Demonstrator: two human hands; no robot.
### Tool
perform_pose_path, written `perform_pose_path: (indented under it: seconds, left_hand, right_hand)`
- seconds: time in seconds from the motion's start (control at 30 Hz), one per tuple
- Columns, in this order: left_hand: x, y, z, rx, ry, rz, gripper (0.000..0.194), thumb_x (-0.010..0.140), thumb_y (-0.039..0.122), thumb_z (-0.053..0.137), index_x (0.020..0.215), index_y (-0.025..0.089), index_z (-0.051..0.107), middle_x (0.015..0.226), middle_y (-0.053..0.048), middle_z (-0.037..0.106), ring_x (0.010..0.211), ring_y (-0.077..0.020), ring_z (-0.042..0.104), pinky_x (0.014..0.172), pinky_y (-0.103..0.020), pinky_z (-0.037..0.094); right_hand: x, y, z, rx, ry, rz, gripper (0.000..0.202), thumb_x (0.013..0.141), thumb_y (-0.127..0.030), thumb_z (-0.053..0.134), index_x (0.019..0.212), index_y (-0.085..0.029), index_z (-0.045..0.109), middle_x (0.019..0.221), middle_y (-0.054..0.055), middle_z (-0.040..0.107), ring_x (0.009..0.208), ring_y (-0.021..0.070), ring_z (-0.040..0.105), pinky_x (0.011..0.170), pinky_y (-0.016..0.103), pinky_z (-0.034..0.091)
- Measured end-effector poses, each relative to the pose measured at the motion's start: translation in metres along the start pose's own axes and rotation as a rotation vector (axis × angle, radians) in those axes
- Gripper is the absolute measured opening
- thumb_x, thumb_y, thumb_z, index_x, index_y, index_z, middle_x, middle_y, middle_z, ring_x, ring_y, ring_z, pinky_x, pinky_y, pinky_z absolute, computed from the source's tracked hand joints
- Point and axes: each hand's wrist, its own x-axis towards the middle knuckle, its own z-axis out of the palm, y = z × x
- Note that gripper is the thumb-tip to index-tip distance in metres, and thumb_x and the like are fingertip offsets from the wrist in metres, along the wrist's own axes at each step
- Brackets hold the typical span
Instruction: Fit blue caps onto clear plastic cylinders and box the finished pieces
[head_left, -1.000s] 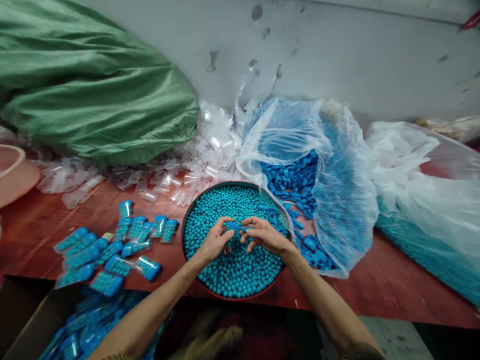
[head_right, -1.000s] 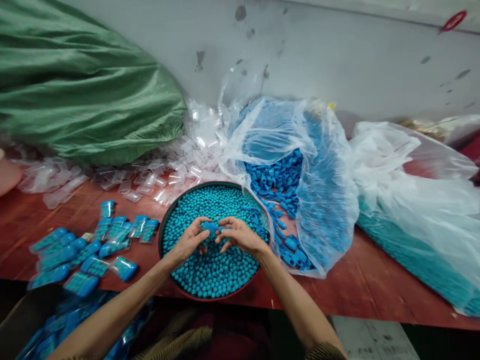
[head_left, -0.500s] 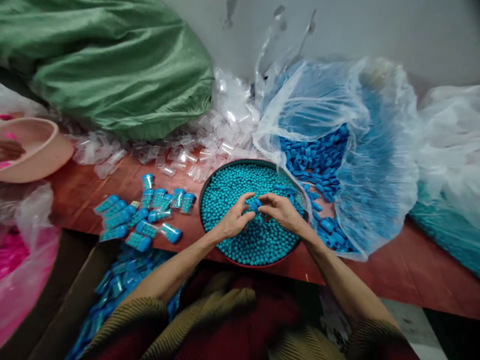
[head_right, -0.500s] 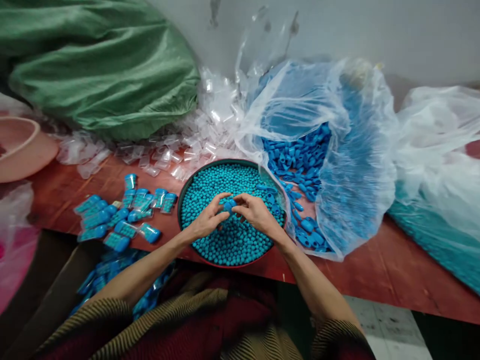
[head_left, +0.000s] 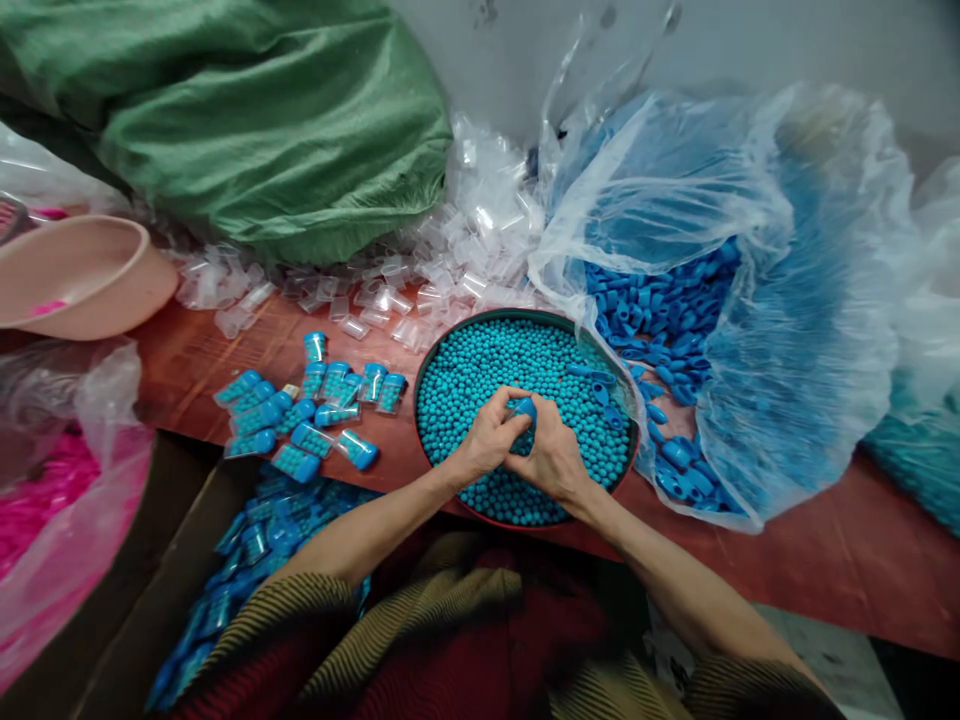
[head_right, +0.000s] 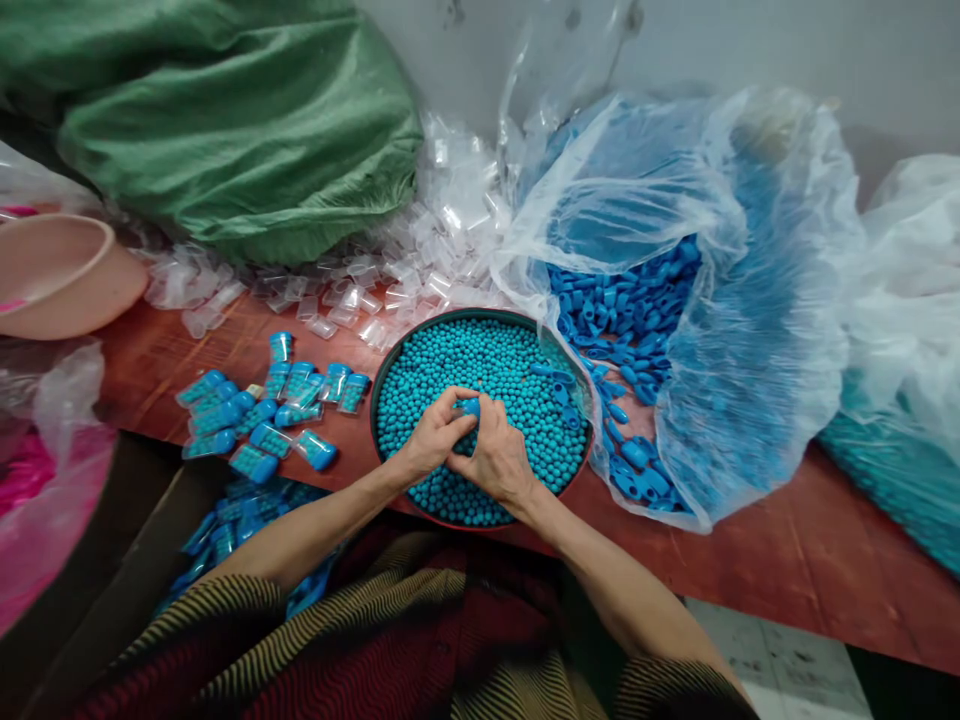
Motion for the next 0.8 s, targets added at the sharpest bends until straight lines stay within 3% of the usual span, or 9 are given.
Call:
perform_pose_path:
  seconds: [0.13,0.23,0.37,0.47,0.57,0.7,0.8]
  left_hand:
    - [-0.002,-0.004,0.004,0.007,0.087,-0.038,0.019,0.078,0.026,0.053,0.095,0.018,0.051,0.056,0.007,0.039,0.05,-0.0074,0.035,0.05,-0.021,0.029]
    - [-0.002,-0.008,0.004,0.132,0.109,-0.025,0.019,0.08,0.024,0.049,0.097,0.018,0.051,0.058,0.006,0.04,0.051,-0.0086,0.036,0.05,-0.022,0.031]
    - [-0.008,-0.005,-0.011,0.362,0.09,0.055,0.026,0.083,0.025,0.045,0.107,0.018,0.051,0.067,0.003,0.049,0.059,-0.0117,0.045,0.059,-0.026,0.038]
    - [-0.022,0.004,-0.046,0.494,0.152,0.113,0.03,0.084,0.029,0.046,0.112,0.019,0.052,0.083,-0.001,0.058,0.073,-0.0144,0.053,0.071,-0.027,0.043]
    - [-0.044,0.008,-0.1,0.642,0.383,0.123,0.035,0.084,0.033,0.047,0.115,0.019,0.051,0.094,-0.003,0.06,0.083,-0.0167,0.056,0.079,-0.03,0.045]
    - [-0.072,-0.006,-0.172,0.896,0.718,0.0,0.037,0.082,0.035,0.046,0.112,0.016,0.055,0.092,-0.006,0.061,0.085,-0.0211,0.058,0.081,-0.035,0.046]
    - [-0.08,-0.023,-0.199,1.077,0.863,-0.035,0.041,0.08,0.032,0.047,0.116,0.013,0.054,0.107,-0.013,0.06,0.103,-0.0281,0.055,0.093,-0.042,0.042]
  right_hand:
    - [-0.002,-0.003,0.007,-0.022,-0.017,0.034,0.074,0.074,-0.049,0.056,0.128,-0.005,0.034,0.1,0.021,0.055,0.082,0.0333,0.06,0.06,0.044,0.052]
    - [-0.003,-0.008,0.01,-0.017,-0.047,0.08,0.075,0.075,-0.047,0.057,0.132,-0.004,0.031,0.101,0.021,0.055,0.081,0.0327,0.061,0.06,0.044,0.052]
    - [0.001,-0.015,0.003,0.001,-0.202,0.043,0.076,0.081,-0.044,0.053,0.142,-0.012,0.019,0.116,0.022,0.05,0.087,0.0309,0.061,0.062,0.041,0.052]
    - [0.002,-0.018,-0.008,-0.032,-0.281,-0.079,0.078,0.083,-0.045,0.054,0.145,-0.015,0.017,0.13,0.023,0.043,0.102,0.0322,0.058,0.071,0.042,0.052]
    - [-0.002,-0.017,-0.015,-0.121,-0.335,-0.285,0.065,0.083,-0.043,0.057,0.139,-0.018,0.035,0.128,0.02,0.048,0.111,0.0336,0.051,0.087,0.048,0.045]
    - [-0.006,-0.009,-0.008,-0.118,-0.559,-0.712,0.045,0.086,-0.039,0.053,0.128,-0.025,0.048,0.125,0.012,0.053,0.124,0.0317,0.04,0.099,0.053,0.034]
    - [0.0,0.003,0.006,-0.09,-0.623,-0.927,0.039,0.089,-0.04,0.046,0.125,-0.023,0.051,0.127,0.01,0.052,0.128,0.0303,0.037,0.102,0.054,0.03]
